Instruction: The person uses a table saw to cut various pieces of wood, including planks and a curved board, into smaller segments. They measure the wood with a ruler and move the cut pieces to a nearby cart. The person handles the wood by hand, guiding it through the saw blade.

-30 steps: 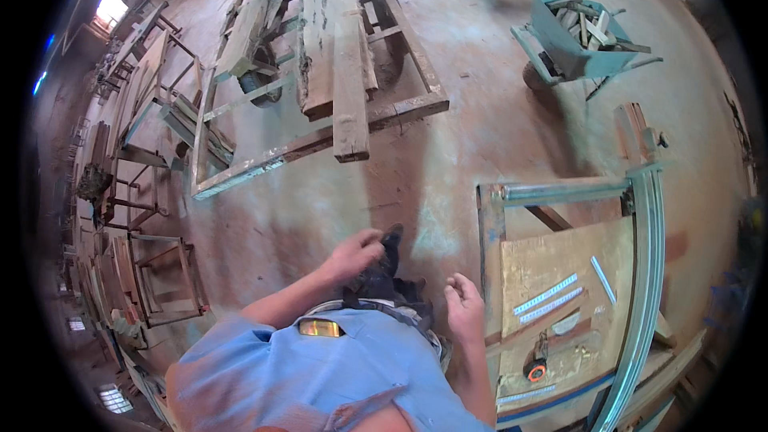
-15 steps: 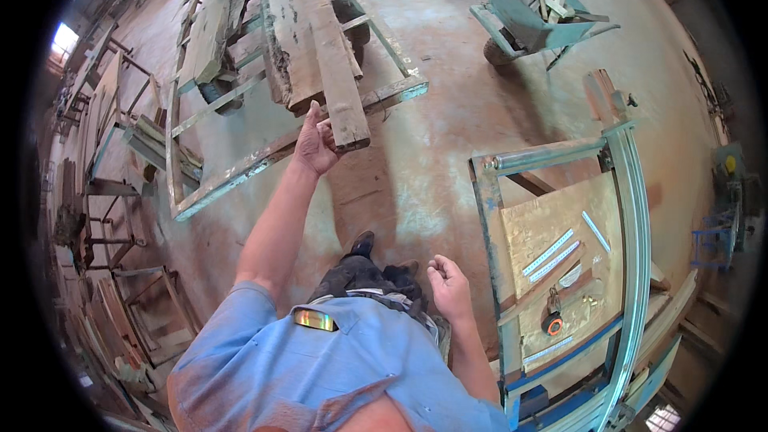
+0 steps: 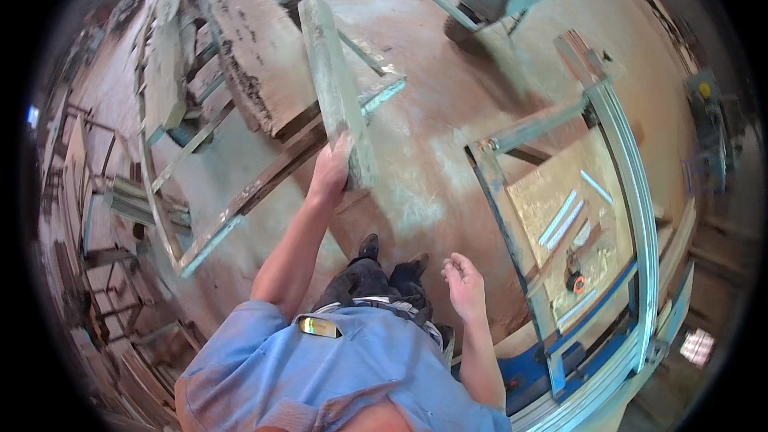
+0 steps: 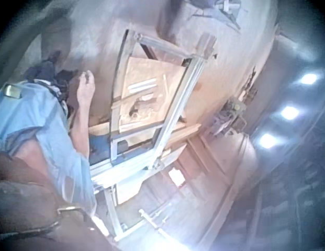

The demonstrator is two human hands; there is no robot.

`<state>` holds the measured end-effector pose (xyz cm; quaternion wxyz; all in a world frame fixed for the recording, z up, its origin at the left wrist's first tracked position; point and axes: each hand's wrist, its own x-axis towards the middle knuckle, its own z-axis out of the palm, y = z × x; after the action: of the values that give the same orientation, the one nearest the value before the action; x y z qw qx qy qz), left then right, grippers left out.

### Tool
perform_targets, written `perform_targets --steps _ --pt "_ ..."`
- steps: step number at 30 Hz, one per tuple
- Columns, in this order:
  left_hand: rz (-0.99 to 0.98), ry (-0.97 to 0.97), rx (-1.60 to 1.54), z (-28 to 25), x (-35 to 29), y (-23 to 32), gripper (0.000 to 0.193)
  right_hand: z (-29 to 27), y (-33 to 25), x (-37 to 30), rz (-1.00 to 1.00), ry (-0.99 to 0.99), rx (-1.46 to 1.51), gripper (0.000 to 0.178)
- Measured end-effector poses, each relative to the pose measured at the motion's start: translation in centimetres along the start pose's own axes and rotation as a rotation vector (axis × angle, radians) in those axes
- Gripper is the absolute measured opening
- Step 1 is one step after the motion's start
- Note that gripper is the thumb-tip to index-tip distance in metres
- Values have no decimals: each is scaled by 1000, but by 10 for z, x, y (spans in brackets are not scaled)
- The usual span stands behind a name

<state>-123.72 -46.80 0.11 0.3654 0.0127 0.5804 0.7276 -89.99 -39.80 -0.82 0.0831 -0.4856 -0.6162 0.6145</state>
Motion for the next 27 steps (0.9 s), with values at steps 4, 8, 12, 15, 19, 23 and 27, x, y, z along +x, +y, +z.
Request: perform_targets --steps 4,8,12,15,19,23,27 --pt "61 -102 243 9 -38 -23 36 9 -26 -1 -44 20 74 39" --pt "-8 -268 383 29 -80 -44 35 9 -50 2 -134 41 -77 41" --pt "13 -426 622 49 -117 -76 55 0 -48 -2 -233 111 78 42" --pt "74 -509 762 65 -156 -92 68 -18 -36 -12 -269 171 256 44" --pt "339 -612 1090 94 -202 -113 76 -54 12 -42 -287 226 629 46" --pt "766 -688 1347 129 -259 -152 82 -100 53 -105 -261 284 892 55" --pt "875 -804 1460 169 -318 -195 83 -146 105 -163 -332 381 1120 53"
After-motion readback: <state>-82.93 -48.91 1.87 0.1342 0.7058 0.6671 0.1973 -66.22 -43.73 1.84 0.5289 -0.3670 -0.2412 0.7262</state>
